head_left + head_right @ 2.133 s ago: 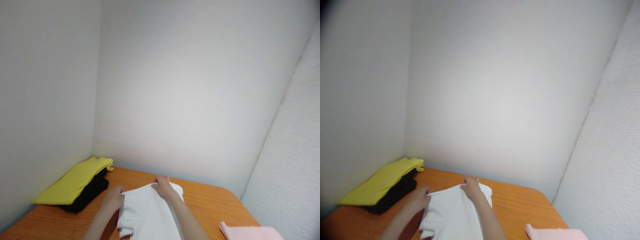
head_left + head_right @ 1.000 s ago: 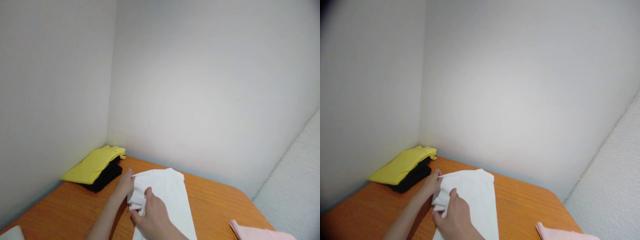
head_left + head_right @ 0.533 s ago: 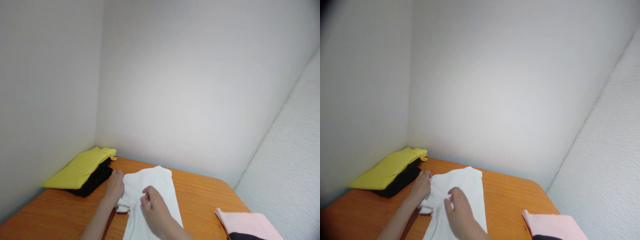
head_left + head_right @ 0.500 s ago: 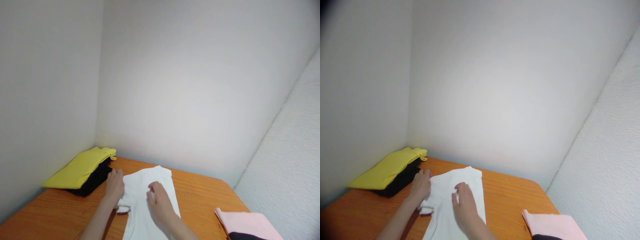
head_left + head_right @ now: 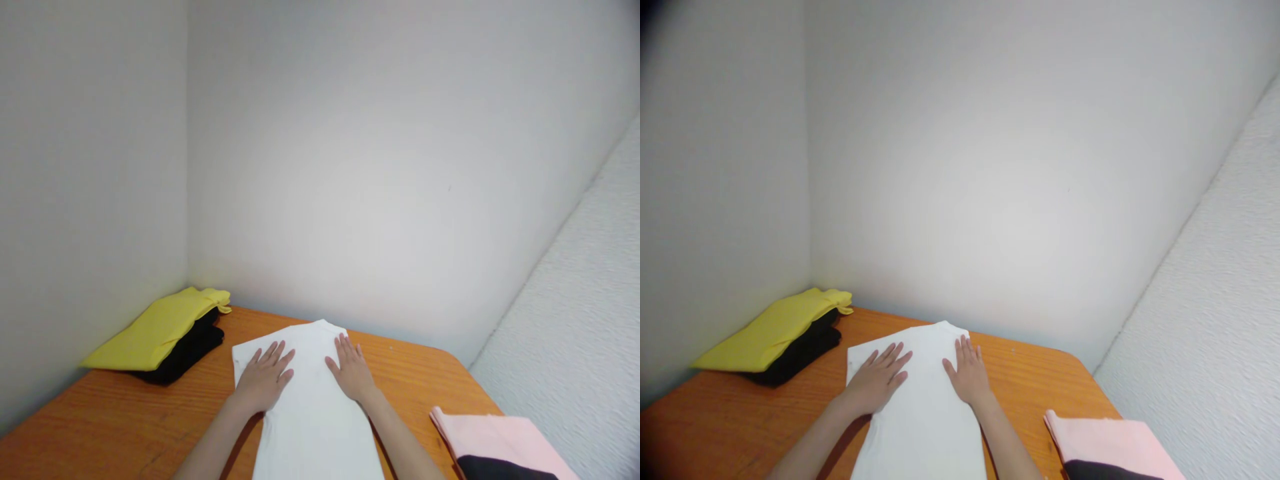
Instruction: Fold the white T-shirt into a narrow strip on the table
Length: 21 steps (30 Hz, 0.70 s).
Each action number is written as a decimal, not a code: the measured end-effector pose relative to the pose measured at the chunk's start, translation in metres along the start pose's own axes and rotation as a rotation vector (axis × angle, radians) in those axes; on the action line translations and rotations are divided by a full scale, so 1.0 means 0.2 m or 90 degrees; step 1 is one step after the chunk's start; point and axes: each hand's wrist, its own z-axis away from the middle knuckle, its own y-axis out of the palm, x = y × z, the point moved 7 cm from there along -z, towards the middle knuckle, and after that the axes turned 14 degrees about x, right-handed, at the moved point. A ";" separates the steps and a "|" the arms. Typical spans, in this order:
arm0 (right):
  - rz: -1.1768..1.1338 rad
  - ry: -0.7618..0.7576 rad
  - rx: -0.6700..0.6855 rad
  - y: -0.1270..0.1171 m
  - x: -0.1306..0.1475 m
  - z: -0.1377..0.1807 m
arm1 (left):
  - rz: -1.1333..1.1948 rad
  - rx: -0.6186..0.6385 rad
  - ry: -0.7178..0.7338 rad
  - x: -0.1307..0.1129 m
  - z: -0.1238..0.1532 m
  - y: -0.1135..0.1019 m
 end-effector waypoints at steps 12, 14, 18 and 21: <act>0.032 -0.001 -0.019 -0.14 0.01 -0.03 | -0.063 -0.019 -0.011 -0.02 -0.12 -0.02; 0.045 -0.009 -0.039 -0.19 0.11 0.01 | -0.067 -0.020 -0.018 -0.02 -0.12 -0.02; 0.036 -0.179 -0.039 -0.21 0.44 0.27 | -0.077 -0.020 -0.018 -0.03 -0.12 -0.02; -0.013 -0.430 0.049 -0.17 0.67 0.59 | -0.083 -0.017 -0.011 -0.02 -0.13 -0.02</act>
